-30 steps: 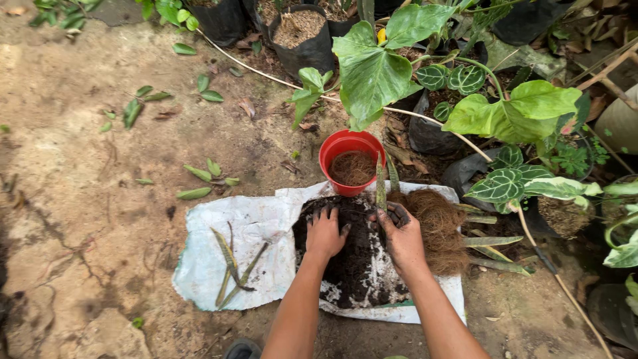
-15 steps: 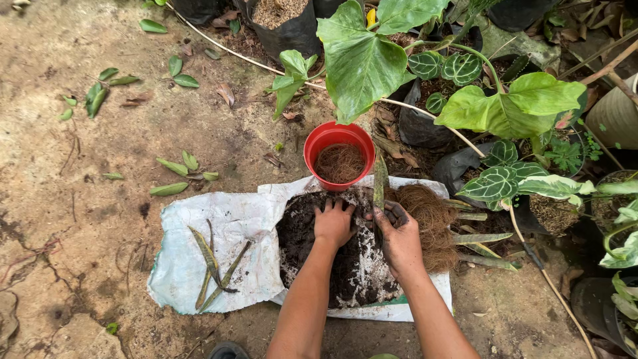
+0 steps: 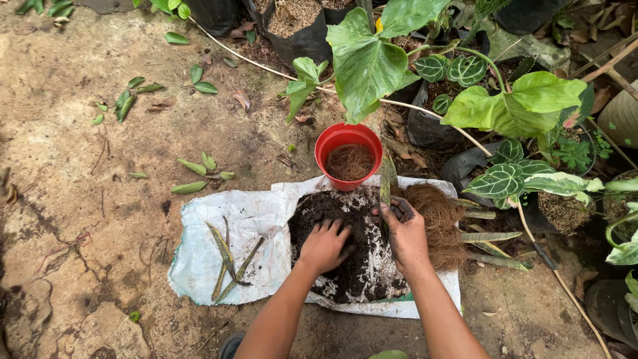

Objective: The person sits on the ground in a plant nursery and pots a snake plant cutting. They handle the rooted cutting, mix soil with coco coir fiber by hand, pack the soil ball around the roots, and press the rooted cutting into a red plastic pot.

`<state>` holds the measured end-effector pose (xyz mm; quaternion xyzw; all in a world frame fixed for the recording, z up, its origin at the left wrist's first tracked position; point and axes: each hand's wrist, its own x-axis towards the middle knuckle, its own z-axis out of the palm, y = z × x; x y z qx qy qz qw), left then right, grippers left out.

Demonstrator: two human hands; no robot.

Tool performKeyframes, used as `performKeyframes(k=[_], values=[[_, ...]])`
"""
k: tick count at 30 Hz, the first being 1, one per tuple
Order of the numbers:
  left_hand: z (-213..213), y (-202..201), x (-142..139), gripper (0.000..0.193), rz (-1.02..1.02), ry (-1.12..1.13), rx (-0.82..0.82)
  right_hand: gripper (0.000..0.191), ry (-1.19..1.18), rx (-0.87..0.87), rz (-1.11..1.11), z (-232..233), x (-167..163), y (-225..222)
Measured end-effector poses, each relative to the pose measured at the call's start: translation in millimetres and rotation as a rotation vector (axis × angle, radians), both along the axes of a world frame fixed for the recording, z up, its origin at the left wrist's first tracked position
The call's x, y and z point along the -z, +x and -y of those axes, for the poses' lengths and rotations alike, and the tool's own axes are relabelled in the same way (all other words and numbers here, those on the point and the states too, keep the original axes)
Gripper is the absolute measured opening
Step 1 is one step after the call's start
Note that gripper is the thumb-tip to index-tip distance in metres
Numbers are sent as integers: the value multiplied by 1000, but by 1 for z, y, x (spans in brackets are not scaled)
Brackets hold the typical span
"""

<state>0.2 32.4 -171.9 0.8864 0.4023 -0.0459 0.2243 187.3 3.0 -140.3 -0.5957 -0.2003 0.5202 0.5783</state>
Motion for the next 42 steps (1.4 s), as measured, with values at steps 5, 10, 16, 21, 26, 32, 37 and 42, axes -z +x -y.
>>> performKeyframes(k=[5, 10, 16, 21, 26, 32, 37, 42], values=[[18, -14, -7, 96, -90, 182, -15, 22, 42, -17, -19, 2, 0, 0], [13, -18, 17, 70, -111, 373, -138, 23, 20, -16, -11, 0, 0, 0], [14, -18, 23, 27, -142, 374, -86, 24, -3, -31, 36, 2, -7, -5], [0, -17, 13, 10, -92, 368, -174, 25, -9, -72, 89, -3, -14, -10], [-6, -13, -2, 29, -31, 219, -358, 25, -16, -67, 33, -3, -14, -11], [-3, -7, -12, 68, 286, 97, -604, 25, 46, -71, 22, -4, -8, -9], [15, -25, -7, 73, 70, 15, -286, 26, 20, -84, 44, -3, -8, -9], [21, -29, 10, 47, 255, -45, -440, 26, 0, -88, 17, -3, -9, -9]])
